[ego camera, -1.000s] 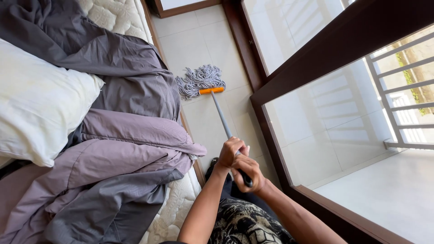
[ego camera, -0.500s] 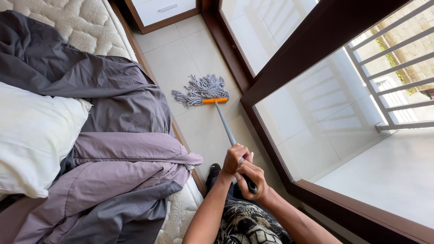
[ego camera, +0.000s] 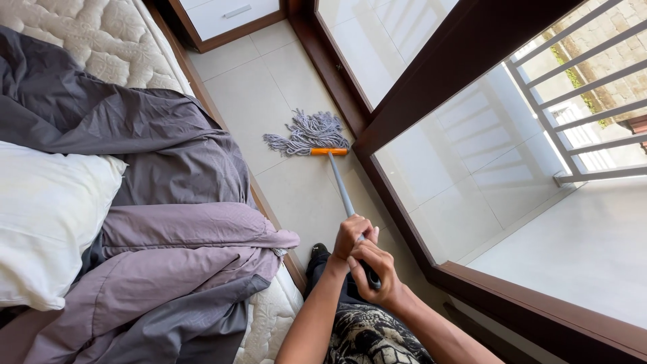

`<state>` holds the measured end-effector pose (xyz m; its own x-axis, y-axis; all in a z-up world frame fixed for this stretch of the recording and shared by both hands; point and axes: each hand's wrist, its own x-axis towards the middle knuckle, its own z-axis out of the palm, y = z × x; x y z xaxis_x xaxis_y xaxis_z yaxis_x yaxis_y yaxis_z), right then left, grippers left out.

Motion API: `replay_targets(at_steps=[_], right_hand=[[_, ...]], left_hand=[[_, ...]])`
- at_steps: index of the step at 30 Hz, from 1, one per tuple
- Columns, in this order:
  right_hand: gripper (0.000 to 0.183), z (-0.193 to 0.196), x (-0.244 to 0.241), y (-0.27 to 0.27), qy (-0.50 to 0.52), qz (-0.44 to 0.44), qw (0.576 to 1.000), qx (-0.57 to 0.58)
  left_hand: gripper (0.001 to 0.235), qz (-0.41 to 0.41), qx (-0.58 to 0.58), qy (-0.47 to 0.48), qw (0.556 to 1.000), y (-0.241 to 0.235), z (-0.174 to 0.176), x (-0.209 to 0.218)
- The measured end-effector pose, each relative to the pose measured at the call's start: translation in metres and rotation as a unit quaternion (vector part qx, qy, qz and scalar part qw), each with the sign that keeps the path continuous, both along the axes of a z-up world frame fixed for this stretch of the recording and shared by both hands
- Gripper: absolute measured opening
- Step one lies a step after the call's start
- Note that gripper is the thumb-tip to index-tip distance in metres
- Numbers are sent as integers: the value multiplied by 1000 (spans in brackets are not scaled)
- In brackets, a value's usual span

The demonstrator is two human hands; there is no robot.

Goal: Mopping the tiled floor in a hotel room near the balcony entrance.

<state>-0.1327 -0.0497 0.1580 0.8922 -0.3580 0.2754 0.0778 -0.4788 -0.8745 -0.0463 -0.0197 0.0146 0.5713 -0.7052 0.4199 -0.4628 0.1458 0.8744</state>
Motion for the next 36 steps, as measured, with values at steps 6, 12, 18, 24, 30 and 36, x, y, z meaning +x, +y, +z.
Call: replay_targets(at_steps=[6, 12, 18, 24, 30, 36], right_hand=[[4, -53, -37, -35, -42, 17, 999, -21], [7, -32, -47, -67, 60, -18, 998, -5], [5, -11, -62, -84, 44, 17, 999, 11], [7, -10, -107, -104, -18, 44, 998, 31], [8, -35, -126, -119, -28, 26, 998, 46], [8, -37, -133, -125, -53, 84, 995, 23]], left_hand=[[23, -90, 18, -27, 995, -26, -19, -6], [25, -174, 58, -56, 981, -75, -39, -3], [29, -117, 63, -29, 991, -75, 5, -20], [31, -89, 67, -44, 993, -80, 18, -73], [33, -104, 84, -42, 990, -102, -7, -79], [20, -39, 99, -81, 991, -101, -24, -107]])
